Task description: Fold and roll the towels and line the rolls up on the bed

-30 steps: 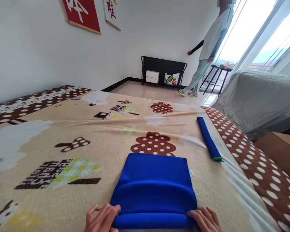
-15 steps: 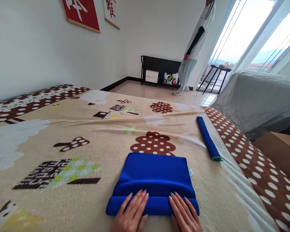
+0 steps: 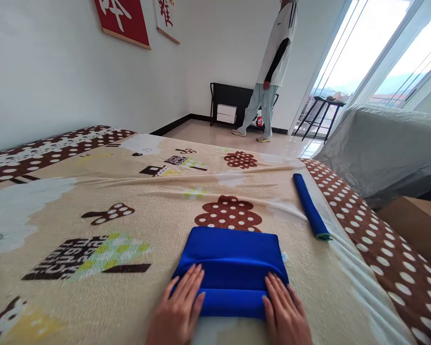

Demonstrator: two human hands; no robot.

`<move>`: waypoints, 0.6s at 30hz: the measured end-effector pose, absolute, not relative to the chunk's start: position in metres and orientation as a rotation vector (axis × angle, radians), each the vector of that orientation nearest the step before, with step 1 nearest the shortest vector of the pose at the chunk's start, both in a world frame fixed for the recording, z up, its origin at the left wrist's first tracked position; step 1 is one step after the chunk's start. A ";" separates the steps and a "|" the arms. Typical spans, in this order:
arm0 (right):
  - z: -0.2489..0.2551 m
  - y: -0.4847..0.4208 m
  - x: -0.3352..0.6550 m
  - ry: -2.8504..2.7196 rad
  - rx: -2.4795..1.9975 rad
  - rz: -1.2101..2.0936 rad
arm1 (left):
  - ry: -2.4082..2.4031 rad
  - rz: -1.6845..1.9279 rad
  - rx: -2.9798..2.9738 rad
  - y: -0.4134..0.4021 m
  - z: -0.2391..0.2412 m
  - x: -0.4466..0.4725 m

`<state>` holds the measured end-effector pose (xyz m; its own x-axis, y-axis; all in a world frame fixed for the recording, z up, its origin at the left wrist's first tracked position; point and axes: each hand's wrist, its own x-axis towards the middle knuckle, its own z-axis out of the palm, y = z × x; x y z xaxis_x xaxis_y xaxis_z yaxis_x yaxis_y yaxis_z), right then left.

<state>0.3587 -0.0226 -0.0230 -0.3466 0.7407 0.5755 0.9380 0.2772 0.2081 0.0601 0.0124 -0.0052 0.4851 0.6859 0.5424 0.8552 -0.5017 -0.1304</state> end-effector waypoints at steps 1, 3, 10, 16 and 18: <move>-0.026 -0.026 0.372 -2.180 -1.572 -0.783 | -1.331 -0.629 -2.320 0.013 -0.007 0.048; -0.029 -0.030 0.387 -2.152 -1.630 -0.836 | -1.367 -0.693 -2.258 0.012 -0.008 0.035; -0.012 -0.012 0.306 -2.220 -1.399 -0.583 | -1.051 -0.689 -2.495 0.009 0.008 0.105; -0.018 -0.009 0.331 -2.058 -1.729 -0.592 | -1.522 -0.610 -2.254 0.019 -0.007 0.070; -0.022 -0.013 0.358 -2.040 -1.774 -0.647 | -1.544 -0.650 -2.199 0.018 -0.011 0.047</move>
<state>0.3578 -0.0130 -0.0218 -0.1470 0.8241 0.5470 0.9887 0.1068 0.1049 0.0475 0.0184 -0.0115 0.2917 0.7708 0.5663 0.9438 -0.3280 -0.0397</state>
